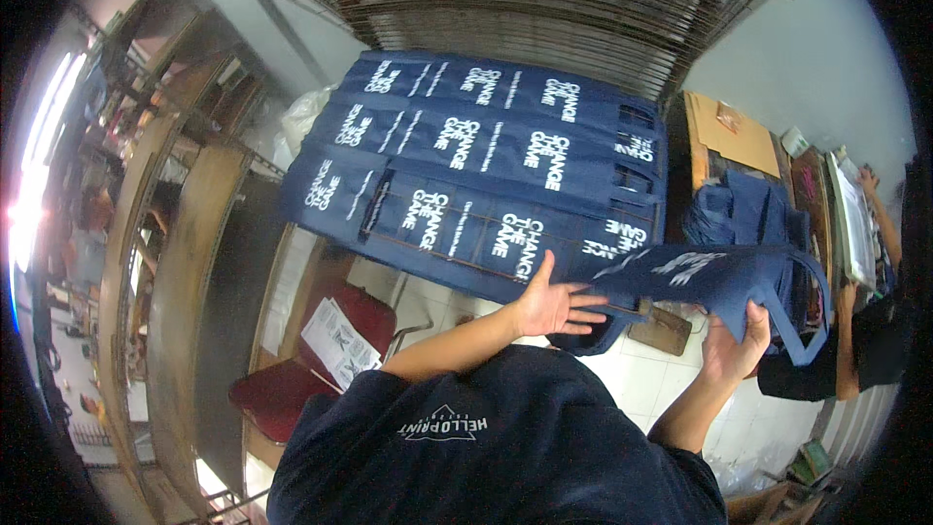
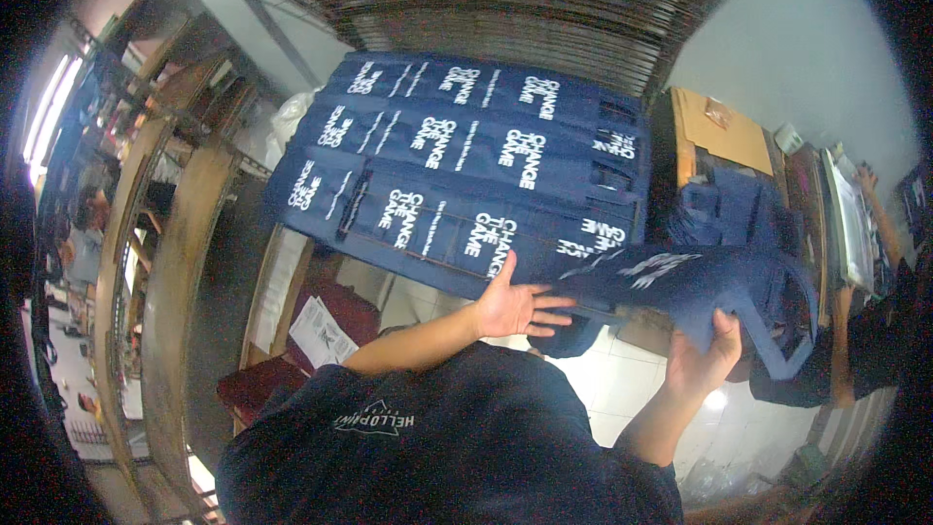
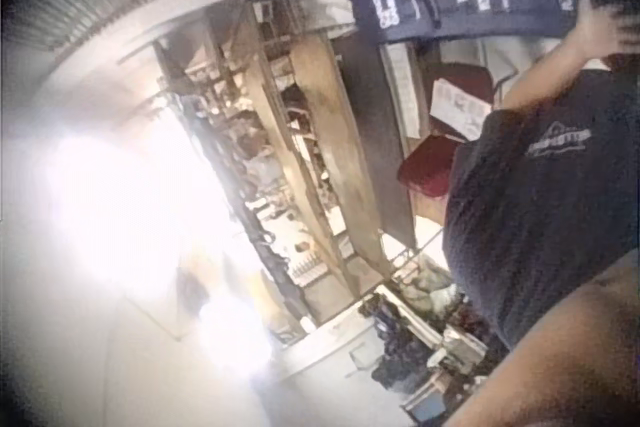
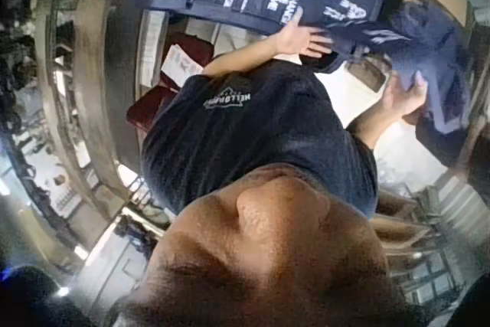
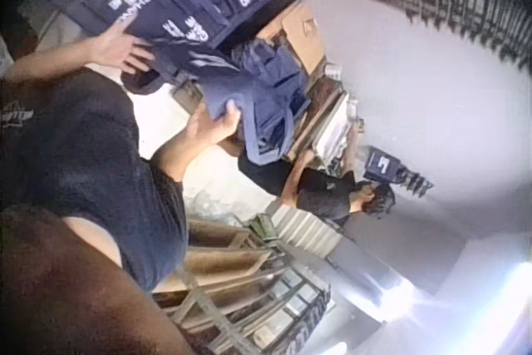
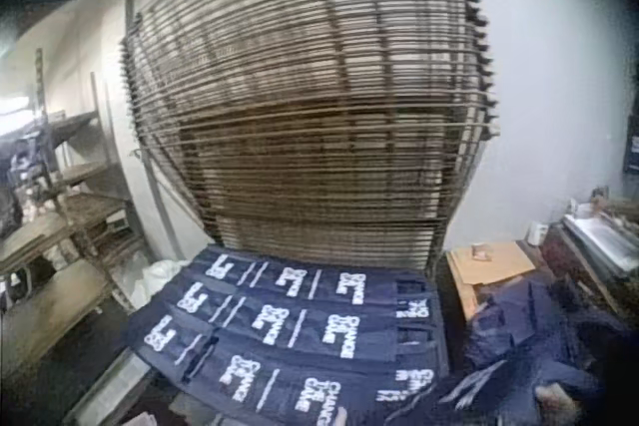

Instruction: The person repeatedly picks up blue tote bags from a table and stacks them into a neat pile. A coworker is visible in the background also handling similar bags.

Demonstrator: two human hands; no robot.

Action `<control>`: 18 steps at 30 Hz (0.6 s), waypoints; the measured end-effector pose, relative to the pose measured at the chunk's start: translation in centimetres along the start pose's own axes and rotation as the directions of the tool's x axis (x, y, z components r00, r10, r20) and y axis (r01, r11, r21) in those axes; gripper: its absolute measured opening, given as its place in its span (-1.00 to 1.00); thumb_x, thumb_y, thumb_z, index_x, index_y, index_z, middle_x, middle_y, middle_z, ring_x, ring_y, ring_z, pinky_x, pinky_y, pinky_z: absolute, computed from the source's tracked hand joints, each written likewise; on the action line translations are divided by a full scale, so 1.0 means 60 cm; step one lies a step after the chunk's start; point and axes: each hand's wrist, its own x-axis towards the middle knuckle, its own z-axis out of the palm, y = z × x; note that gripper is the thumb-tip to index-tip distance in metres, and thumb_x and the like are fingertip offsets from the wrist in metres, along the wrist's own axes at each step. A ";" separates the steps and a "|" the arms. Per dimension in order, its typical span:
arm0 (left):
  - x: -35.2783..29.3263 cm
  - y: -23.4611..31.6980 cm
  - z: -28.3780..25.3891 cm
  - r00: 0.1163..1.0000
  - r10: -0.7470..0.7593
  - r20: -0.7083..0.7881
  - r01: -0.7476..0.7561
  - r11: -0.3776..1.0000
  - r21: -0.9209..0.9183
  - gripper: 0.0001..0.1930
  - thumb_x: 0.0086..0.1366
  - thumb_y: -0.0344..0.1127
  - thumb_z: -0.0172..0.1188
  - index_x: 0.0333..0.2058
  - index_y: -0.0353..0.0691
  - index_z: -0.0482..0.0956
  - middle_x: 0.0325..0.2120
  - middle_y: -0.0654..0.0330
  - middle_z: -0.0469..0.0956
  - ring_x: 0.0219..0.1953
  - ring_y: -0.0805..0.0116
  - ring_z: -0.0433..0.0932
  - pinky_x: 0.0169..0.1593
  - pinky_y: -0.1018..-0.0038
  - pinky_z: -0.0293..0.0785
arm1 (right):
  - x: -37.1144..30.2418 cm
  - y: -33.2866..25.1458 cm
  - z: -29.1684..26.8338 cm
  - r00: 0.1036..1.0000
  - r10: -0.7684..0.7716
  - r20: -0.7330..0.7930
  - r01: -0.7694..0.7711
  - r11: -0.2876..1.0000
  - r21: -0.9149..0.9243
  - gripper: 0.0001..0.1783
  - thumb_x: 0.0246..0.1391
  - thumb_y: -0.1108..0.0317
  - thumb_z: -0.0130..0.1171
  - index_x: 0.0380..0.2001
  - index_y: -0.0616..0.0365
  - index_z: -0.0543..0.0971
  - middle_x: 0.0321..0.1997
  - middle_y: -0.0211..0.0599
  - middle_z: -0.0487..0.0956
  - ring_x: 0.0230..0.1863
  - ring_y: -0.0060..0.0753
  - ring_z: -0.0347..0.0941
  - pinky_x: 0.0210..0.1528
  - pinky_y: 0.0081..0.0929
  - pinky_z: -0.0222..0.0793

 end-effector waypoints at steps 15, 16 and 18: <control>-0.422 0.222 -0.167 0.468 0.770 -0.432 -0.770 0.596 0.229 -0.63 0.23 -0.09 -0.09 -0.03 -0.07 0.33 -0.17 0.30 0.43 -0.29 0.42 0.40 -0.48 0.57 0.23 | -0.063 0.344 0.264 0.931 0.362 0.044 -0.293 0.813 -0.503 -0.48 -0.39 0.47 -0.04 -0.17 0.25 0.38 -0.18 -0.22 0.44 -0.13 -0.24 0.35 0.00 -0.34 0.26; -0.445 0.233 -0.181 0.404 0.822 -0.402 -0.773 0.542 0.330 -0.60 0.19 -0.09 -0.07 -0.01 -0.08 0.29 -0.16 0.29 0.46 -0.24 0.39 0.46 -0.46 0.53 0.25 | -0.065 0.371 0.263 0.939 0.343 0.015 -0.280 0.791 -0.544 -0.47 -0.40 0.48 -0.04 -0.16 0.25 0.38 -0.18 -0.22 0.44 -0.12 -0.25 0.35 0.00 -0.35 0.25; -0.488 0.248 -0.200 0.321 0.849 -0.421 -0.751 0.498 0.433 -0.55 0.21 -0.14 -0.04 0.07 -0.11 0.28 -0.17 0.28 0.41 -0.37 0.44 0.41 -0.53 0.55 0.23 | -0.053 0.433 0.231 0.924 0.381 0.016 -0.284 0.716 -0.637 -0.47 -0.38 0.52 0.02 -0.15 0.25 0.34 -0.22 -0.28 0.41 -0.15 -0.33 0.32 -0.04 -0.43 0.24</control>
